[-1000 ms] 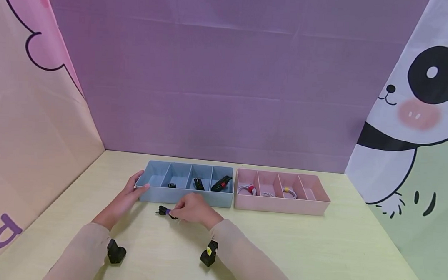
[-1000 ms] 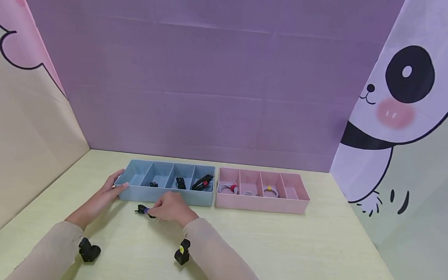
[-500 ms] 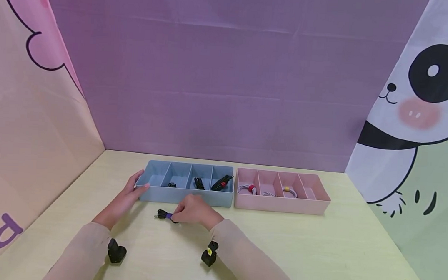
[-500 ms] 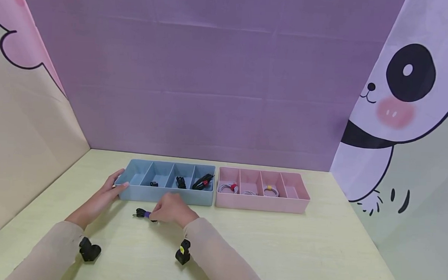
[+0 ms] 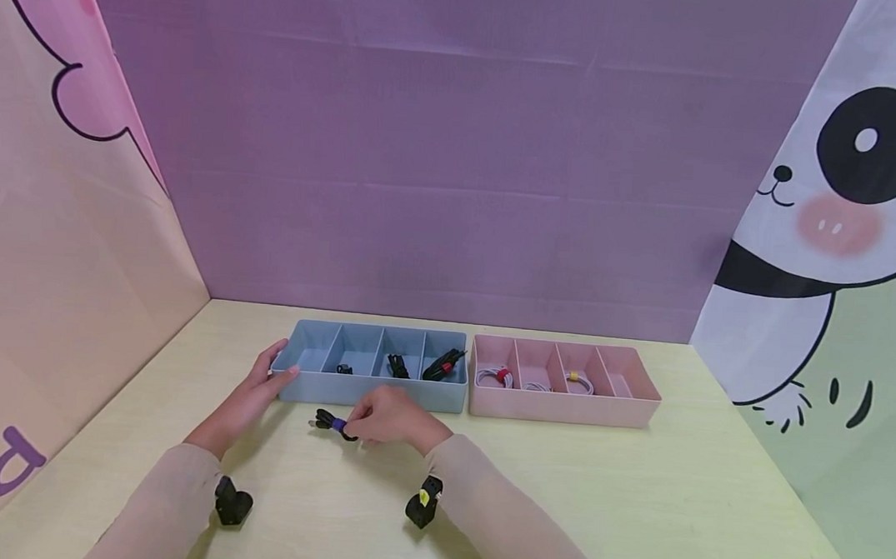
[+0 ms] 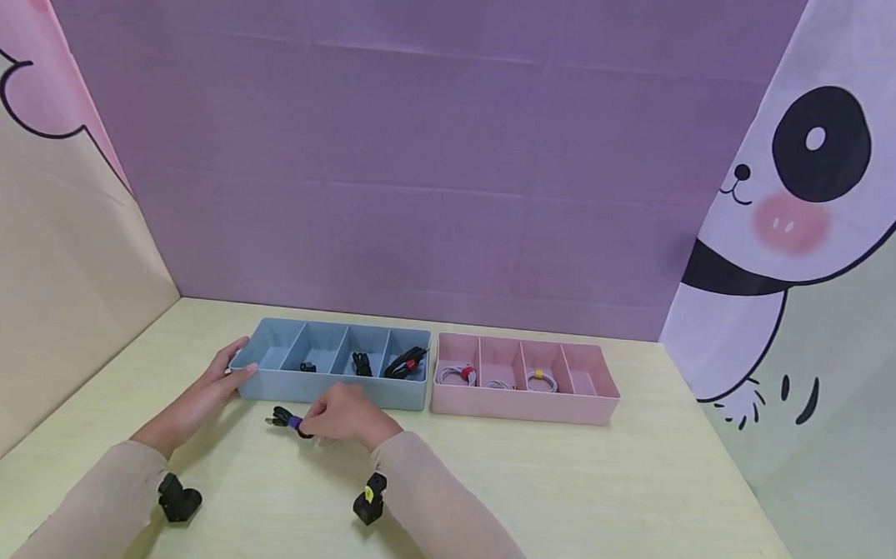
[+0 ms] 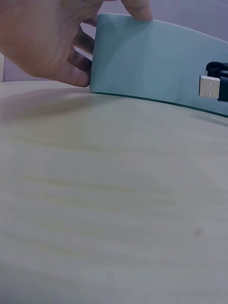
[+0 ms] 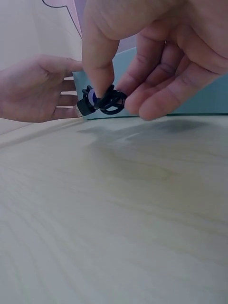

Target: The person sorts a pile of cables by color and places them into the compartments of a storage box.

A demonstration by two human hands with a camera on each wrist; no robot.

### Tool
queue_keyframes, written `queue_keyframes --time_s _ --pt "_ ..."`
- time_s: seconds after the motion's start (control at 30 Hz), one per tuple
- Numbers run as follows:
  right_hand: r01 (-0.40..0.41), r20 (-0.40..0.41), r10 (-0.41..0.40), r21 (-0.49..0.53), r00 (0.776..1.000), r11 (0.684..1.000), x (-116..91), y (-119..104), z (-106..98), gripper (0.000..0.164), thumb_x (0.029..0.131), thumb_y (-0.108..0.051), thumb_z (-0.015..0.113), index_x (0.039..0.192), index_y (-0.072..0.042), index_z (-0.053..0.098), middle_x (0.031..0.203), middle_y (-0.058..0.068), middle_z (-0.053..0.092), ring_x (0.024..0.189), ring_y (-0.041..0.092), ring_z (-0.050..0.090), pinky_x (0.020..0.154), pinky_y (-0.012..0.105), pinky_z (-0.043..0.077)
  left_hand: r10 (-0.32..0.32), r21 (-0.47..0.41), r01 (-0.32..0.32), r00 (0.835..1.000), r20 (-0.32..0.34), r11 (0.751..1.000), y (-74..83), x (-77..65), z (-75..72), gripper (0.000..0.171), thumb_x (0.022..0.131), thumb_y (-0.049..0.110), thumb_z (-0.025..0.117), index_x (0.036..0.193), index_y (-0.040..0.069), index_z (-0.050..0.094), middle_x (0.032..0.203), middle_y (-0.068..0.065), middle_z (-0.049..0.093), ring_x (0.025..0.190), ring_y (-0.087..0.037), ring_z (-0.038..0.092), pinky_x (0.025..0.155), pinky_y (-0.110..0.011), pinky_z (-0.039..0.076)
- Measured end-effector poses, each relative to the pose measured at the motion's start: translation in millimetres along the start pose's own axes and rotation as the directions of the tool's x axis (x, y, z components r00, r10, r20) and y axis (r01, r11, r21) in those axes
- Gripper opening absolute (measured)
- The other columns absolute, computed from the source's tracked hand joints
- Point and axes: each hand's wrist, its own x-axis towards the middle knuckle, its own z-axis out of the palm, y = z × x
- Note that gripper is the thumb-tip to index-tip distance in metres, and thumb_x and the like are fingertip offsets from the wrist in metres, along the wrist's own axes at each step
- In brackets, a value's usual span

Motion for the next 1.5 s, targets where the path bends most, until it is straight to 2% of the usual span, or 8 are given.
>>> queue_keyframes --time_s 0.2,0.53,0.67,0.9,1.0,1.17,1.33,1.5 --pt "0.023 -0.022 -0.023 -0.001 1.000 1.000 0.4 -3.9 -5.7 0.008 0.089 -0.021 0.076 0.089 -0.014 0.079 0.075 -0.013 0.066 0.065 0.005 0.055 0.059 0.021 0.046 0.013 -0.016 -0.013 1.000 -0.005 1.000 0.0 0.0 0.8 0.087 0.104 0.056 0.042 0.161 0.018 -0.011 0.165 -0.021 -0.012 0.146 -0.053 0.003 0.112 -0.071 0.009" --pt "0.022 -0.057 -0.017 0.095 0.998 0.995 -0.2 -15.5 -16.5 0.011 0.091 -0.026 0.074 0.090 -0.015 0.077 0.078 0.003 0.072 0.067 0.014 0.065 0.062 0.024 0.050 0.039 -0.023 -0.039 0.999 -0.005 0.999 0.6 -2.1 0.7 0.086 0.104 0.055 0.043 0.161 0.017 -0.010 0.165 -0.022 -0.008 0.145 -0.053 0.010 0.112 -0.071 0.012" --pt "0.037 -0.067 -0.032 0.080 0.997 0.996 0.3 -18.5 -18.9 0.012 0.092 -0.026 0.074 0.089 -0.015 0.076 0.077 0.004 0.071 0.067 0.014 0.064 0.061 0.024 0.050 0.023 -0.017 -0.023 1.000 -0.002 1.000 0.5 -1.3 1.1 0.087 0.104 0.056 0.043 0.161 0.018 -0.010 0.165 -0.022 -0.008 0.146 -0.053 0.009 0.112 -0.072 0.011" --pt "0.048 -0.088 -0.041 0.090 0.995 0.995 4.7 -20.4 -21.3 0.014 0.094 -0.027 0.072 0.087 -0.015 0.073 0.080 0.008 0.071 0.077 0.026 0.068 0.062 0.025 0.050 -0.003 -0.001 0.003 1.000 0.012 1.000 0.0 0.2 -0.3 0.088 0.103 0.058 0.042 0.161 0.020 -0.013 0.164 -0.024 -0.012 0.145 -0.055 0.005 0.110 -0.074 0.009" --pt "0.056 -0.114 -0.046 0.087 0.992 0.995 7.7 -23.6 -22.5 0.015 0.094 -0.028 0.072 0.088 -0.015 0.075 0.078 0.002 0.071 0.074 0.021 0.067 0.062 0.025 0.050 -0.007 0.002 0.007 1.000 0.013 1.000 -0.3 0.6 -1.2 0.087 0.103 0.058 0.041 0.160 0.021 -0.014 0.164 -0.024 -0.012 0.145 -0.055 0.003 0.110 -0.075 0.008" --pt "0.036 -0.155 -0.021 0.098 0.988 0.994 11.1 -30.9 -26.7 0.015 0.094 -0.030 0.072 0.090 -0.016 0.077 0.079 -0.002 0.070 0.071 0.010 0.061 0.065 0.026 0.051 -0.001 -0.018 0.001 1.000 0.012 1.000 -0.9 0.2 -0.3 0.085 0.105 0.054 0.042 0.161 0.019 -0.012 0.164 -0.024 -0.011 0.146 -0.054 0.005 0.111 -0.073 0.008" --pt "0.014 -0.167 0.012 0.153 0.986 0.988 14.7 -34.2 -30.7 0.015 0.094 -0.033 0.071 0.091 -0.019 0.076 0.085 0.000 0.072 0.079 0.016 0.066 0.072 0.030 0.053 -0.025 -0.023 0.025 1.000 0.017 0.999 -0.8 0.7 -0.3 0.085 0.105 0.054 0.041 0.160 0.022 -0.014 0.164 -0.021 -0.013 0.147 -0.053 0.001 0.109 -0.076 0.005" --pt "-0.002 -0.173 0.034 0.187 0.984 0.982 19.4 -36.3 -29.1 0.014 0.094 -0.031 0.072 0.090 -0.018 0.075 0.089 0.004 0.073 0.087 0.025 0.069 0.075 0.031 0.054 -0.010 -0.023 0.011 1.000 0.022 1.000 -2.0 1.2 -1.6 0.084 0.105 0.053 0.041 0.160 0.021 -0.013 0.164 -0.021 -0.014 0.146 -0.054 0.002 0.109 -0.076 0.005"
